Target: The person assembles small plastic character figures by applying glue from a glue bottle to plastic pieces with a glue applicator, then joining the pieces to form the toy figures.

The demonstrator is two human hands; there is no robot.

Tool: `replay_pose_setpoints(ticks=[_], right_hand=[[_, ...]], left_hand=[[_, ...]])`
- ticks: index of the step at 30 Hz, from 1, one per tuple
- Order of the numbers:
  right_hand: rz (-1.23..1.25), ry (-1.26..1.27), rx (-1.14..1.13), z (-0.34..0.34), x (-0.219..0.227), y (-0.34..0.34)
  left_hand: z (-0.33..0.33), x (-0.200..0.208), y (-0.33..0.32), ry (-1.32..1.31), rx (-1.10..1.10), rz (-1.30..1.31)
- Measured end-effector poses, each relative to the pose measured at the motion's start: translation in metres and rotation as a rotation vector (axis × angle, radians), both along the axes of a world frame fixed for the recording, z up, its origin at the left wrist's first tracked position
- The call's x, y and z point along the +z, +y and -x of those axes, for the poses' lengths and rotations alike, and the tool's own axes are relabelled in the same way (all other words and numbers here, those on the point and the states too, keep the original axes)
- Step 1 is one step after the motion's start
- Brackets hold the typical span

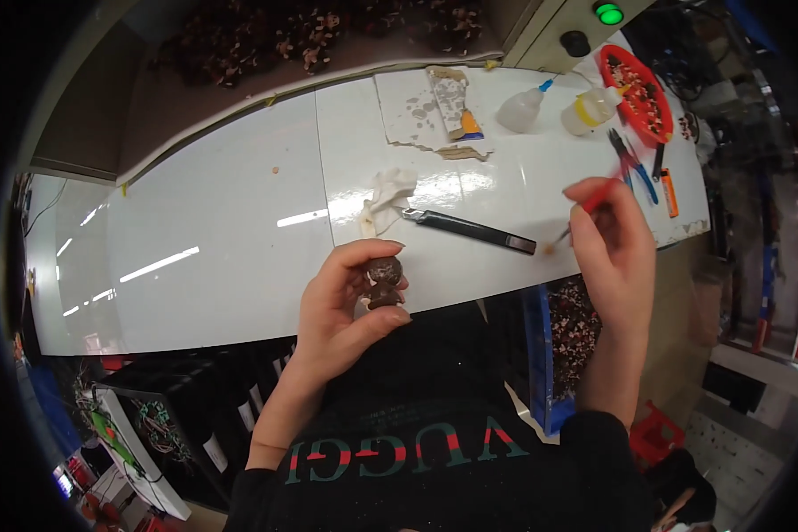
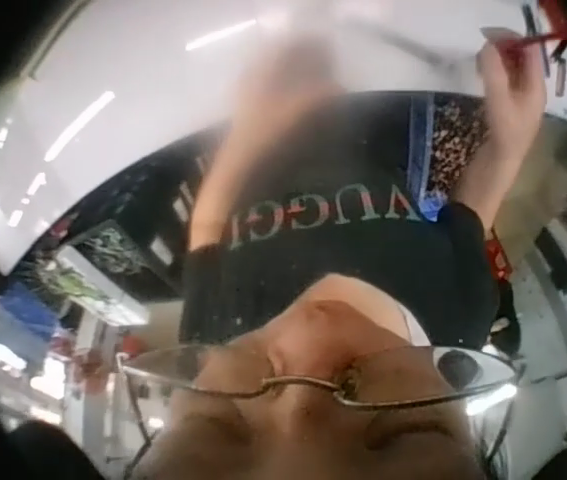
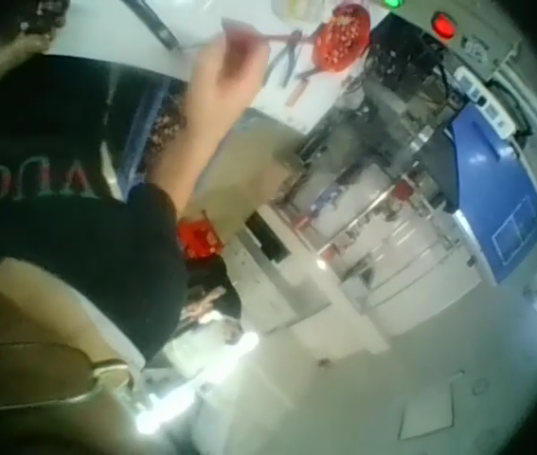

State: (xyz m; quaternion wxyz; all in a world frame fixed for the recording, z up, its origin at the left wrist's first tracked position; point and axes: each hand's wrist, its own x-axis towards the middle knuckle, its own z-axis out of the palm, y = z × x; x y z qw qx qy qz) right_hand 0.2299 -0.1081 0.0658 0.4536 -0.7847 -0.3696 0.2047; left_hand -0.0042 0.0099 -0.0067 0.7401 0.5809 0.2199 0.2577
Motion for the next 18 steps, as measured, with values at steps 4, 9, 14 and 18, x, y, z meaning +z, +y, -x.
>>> replay_pose_setpoints(ticks=[4, 9, 14, 18], right_hand=[[-0.532, 0.232, 0.447, 0.042, 0.0, 0.023], [-0.385, 0.137, 0.671, 0.054, 0.001, 0.032], [-0.245, 0.136, 0.642, 0.043, -0.001, 0.025], [-0.298, 0.333, 0.527, 0.043, -0.008, 0.023]], left_hand=[[0.003, -0.001, -0.005, 0.03, 0.015, -0.065], [0.003, 0.003, -0.007, 0.059, 0.022, -0.114], [0.002, 0.007, -0.006, 0.127, -0.008, -0.236], [0.004, -0.002, -0.006, 0.059, 0.039, -0.117]])
